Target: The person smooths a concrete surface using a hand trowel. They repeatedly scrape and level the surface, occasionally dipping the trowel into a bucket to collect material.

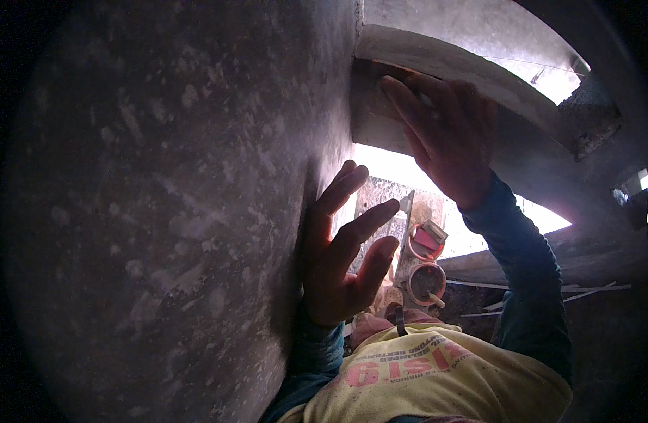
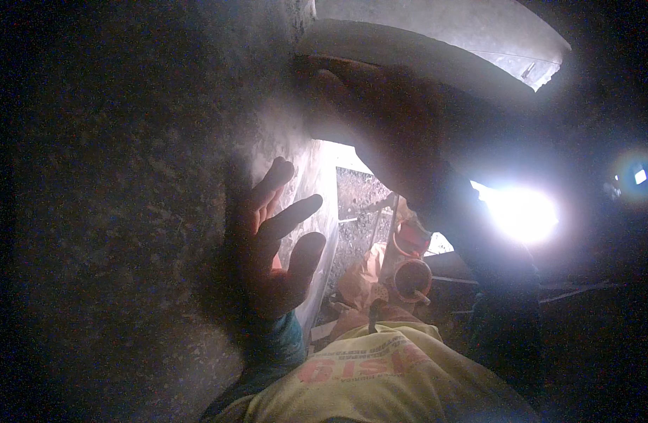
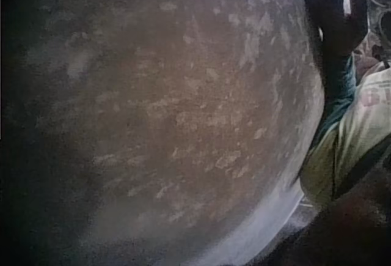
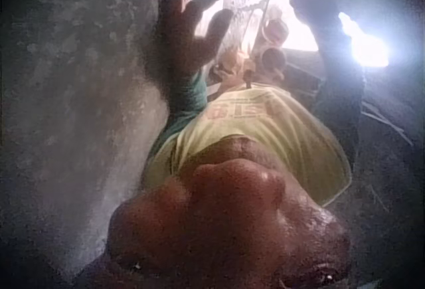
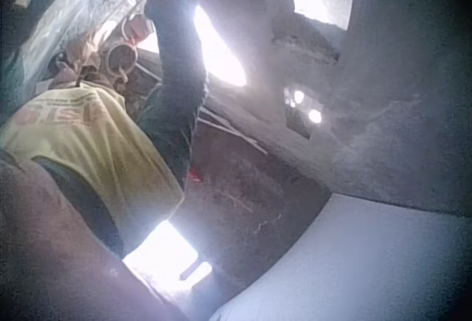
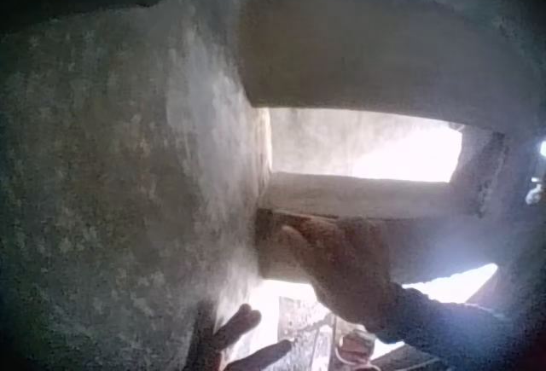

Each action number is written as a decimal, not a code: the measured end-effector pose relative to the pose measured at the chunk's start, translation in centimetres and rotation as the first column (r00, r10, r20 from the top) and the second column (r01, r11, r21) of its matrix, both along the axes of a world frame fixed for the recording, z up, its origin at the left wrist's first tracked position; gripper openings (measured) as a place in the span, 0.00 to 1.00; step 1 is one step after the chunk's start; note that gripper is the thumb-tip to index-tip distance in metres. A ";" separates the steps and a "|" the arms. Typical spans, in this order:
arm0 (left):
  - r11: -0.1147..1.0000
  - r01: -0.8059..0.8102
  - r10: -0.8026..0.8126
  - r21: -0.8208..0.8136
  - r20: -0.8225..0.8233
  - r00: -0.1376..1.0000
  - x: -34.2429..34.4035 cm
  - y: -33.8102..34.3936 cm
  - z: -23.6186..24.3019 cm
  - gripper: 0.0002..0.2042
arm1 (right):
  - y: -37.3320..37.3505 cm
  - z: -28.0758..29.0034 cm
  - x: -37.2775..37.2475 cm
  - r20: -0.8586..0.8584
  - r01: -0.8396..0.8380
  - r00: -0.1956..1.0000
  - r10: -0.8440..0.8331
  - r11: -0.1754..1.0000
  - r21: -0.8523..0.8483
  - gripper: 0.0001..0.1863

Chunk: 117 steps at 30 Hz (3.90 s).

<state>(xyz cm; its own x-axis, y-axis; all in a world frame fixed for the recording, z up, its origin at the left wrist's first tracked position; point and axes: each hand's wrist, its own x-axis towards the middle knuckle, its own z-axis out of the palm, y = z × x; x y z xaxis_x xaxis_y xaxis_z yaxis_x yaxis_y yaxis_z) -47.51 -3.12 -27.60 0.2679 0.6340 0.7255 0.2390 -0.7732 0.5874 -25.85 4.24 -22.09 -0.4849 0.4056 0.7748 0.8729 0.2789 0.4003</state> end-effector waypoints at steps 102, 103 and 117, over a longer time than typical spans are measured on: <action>0.998 -0.019 0.019 0.067 -0.009 1.000 -0.1 -0.2 0.2 0.18 | 7.3 14.9 6.9 -0.142 -0.168 0.986 0.091 0.468 -0.867 0.32; 0.997 -0.026 0.027 0.072 -0.014 1.000 -0.1 -0.2 0.2 0.17 | 7.6 14.6 6.8 -0.198 -0.273 0.957 0.214 0.420 -0.865 0.31; 0.999 -0.031 0.032 0.036 -0.037 0.999 -0.2 -0.8 0.2 0.17 | 8.5 14.3 6.9 -0.054 -0.087 0.995 0.081 0.493 -0.866 0.30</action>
